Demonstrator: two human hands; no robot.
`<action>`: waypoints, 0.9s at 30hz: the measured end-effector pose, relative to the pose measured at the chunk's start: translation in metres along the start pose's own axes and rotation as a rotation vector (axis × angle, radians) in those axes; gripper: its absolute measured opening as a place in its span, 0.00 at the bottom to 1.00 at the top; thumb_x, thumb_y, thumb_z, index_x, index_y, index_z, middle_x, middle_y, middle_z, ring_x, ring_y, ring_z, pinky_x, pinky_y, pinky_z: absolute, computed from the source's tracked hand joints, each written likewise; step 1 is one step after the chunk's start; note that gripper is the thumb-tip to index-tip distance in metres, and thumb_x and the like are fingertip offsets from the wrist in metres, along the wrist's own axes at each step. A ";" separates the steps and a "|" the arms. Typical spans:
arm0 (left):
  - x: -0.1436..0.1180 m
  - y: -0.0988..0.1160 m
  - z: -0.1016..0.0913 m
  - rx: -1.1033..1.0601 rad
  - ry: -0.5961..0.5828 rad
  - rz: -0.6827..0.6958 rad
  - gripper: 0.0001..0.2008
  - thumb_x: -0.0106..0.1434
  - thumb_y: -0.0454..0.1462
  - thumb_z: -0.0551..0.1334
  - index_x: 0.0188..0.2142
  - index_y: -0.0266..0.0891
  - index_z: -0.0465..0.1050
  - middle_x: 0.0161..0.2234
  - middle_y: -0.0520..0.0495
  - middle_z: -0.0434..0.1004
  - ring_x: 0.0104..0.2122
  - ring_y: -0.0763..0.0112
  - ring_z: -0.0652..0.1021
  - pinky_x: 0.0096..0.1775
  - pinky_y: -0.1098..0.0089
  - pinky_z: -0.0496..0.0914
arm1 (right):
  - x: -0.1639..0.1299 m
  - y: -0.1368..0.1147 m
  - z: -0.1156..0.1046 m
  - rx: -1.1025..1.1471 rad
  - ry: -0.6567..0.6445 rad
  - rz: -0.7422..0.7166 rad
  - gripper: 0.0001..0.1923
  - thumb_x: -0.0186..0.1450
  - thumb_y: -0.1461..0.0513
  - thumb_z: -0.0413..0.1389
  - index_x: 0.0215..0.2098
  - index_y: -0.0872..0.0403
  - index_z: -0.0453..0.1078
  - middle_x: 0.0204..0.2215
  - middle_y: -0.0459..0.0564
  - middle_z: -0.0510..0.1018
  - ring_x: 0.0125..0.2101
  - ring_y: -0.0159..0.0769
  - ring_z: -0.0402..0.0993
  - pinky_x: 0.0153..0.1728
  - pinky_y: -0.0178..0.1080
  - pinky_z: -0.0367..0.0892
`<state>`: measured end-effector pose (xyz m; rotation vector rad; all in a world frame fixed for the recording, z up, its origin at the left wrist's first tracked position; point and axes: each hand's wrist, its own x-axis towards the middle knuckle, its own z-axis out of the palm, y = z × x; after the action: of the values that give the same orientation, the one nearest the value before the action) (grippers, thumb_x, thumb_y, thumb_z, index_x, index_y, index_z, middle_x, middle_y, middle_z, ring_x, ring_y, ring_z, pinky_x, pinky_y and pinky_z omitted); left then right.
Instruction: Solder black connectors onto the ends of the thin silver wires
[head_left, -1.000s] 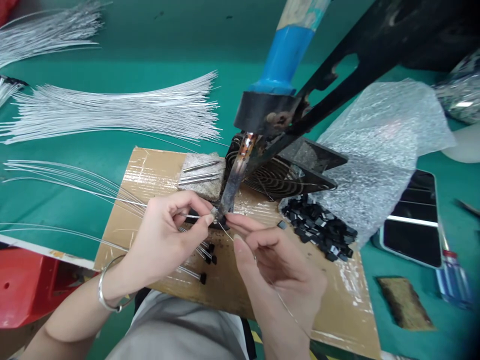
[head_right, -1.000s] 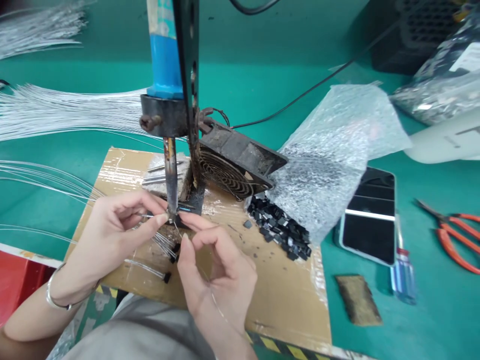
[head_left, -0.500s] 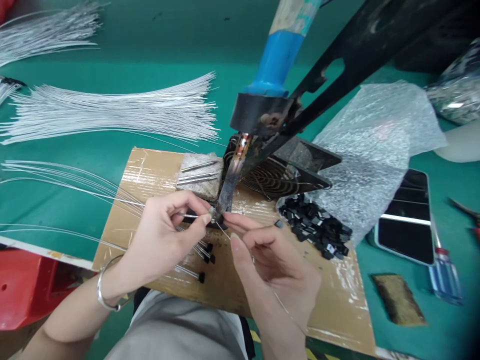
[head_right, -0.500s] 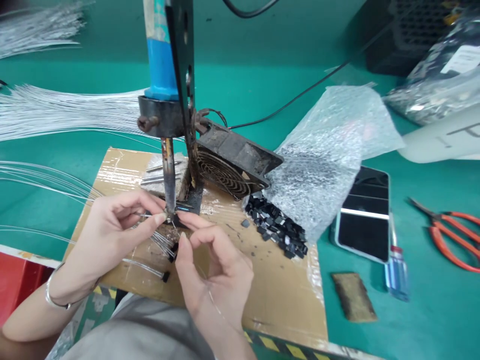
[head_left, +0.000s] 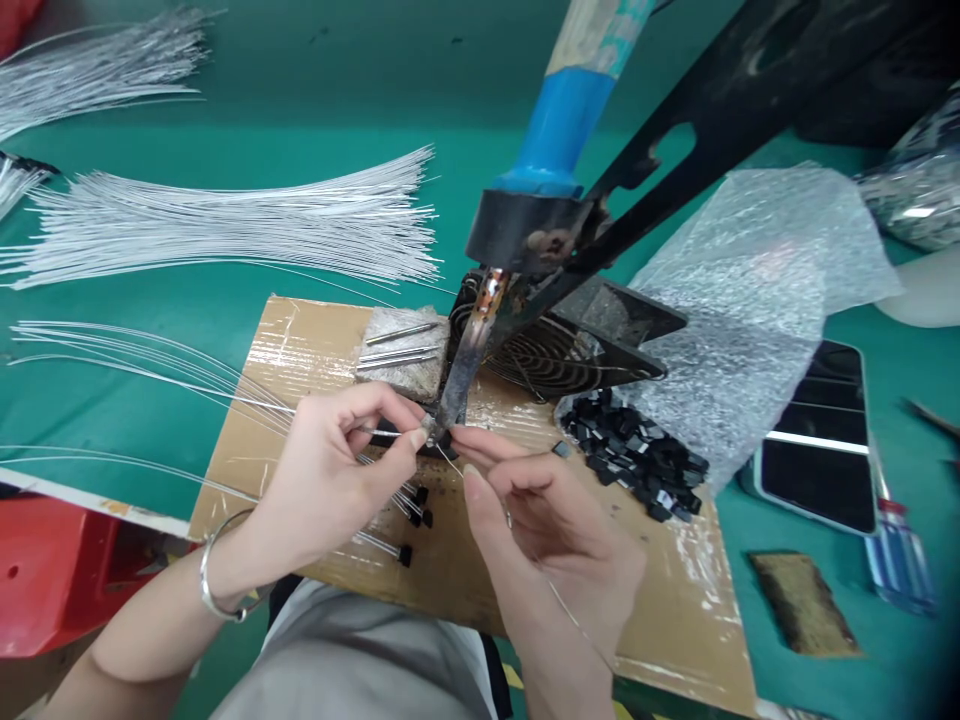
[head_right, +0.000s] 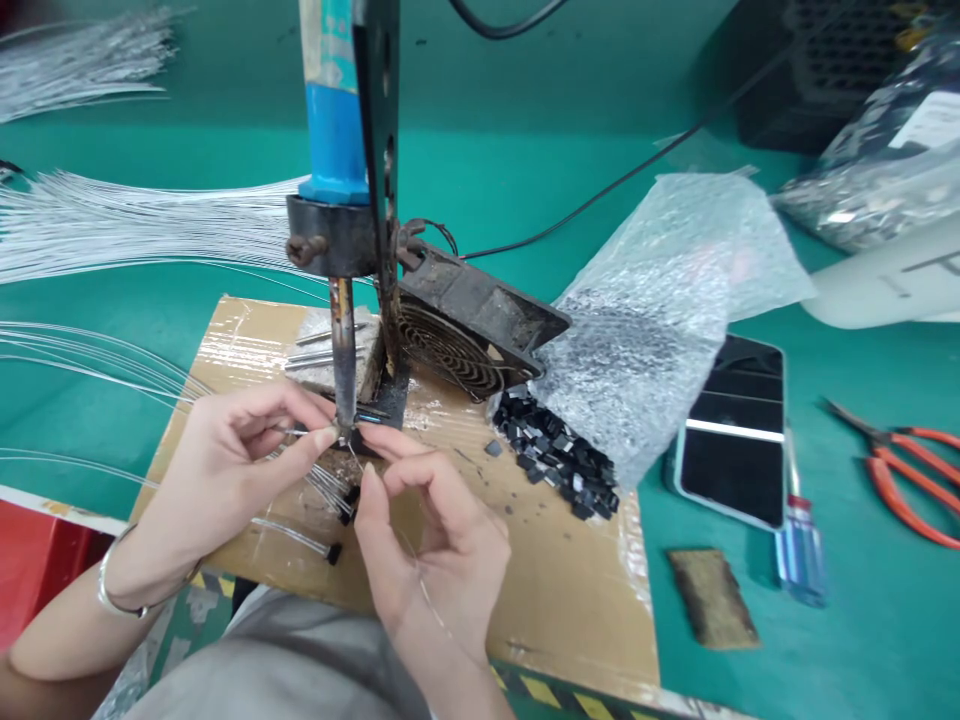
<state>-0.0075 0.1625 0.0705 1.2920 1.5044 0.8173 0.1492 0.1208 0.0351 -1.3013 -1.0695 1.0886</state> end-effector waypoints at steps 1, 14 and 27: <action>0.000 0.000 0.000 0.001 0.000 0.002 0.04 0.60 0.33 0.65 0.29 0.40 0.77 0.35 0.47 0.84 0.36 0.64 0.81 0.31 0.69 0.68 | 0.000 0.000 0.000 0.000 -0.001 -0.001 0.09 0.67 0.66 0.63 0.29 0.51 0.71 0.45 0.51 0.87 0.48 0.40 0.85 0.51 0.41 0.78; 0.000 -0.002 0.001 -0.008 0.012 0.036 0.04 0.61 0.33 0.65 0.29 0.40 0.77 0.34 0.48 0.84 0.35 0.65 0.82 0.30 0.69 0.67 | 0.000 0.001 0.000 -0.020 -0.020 -0.027 0.10 0.68 0.66 0.62 0.30 0.50 0.70 0.46 0.47 0.86 0.49 0.34 0.84 0.51 0.34 0.77; -0.001 -0.003 0.001 0.000 0.018 0.040 0.03 0.60 0.33 0.65 0.29 0.40 0.77 0.33 0.48 0.83 0.35 0.64 0.82 0.30 0.69 0.68 | -0.002 0.006 -0.001 -0.027 -0.030 -0.070 0.10 0.68 0.67 0.62 0.31 0.49 0.69 0.46 0.45 0.86 0.50 0.33 0.83 0.53 0.32 0.76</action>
<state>-0.0077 0.1608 0.0682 1.3214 1.4969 0.8570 0.1498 0.1185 0.0296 -1.2633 -1.1477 1.0472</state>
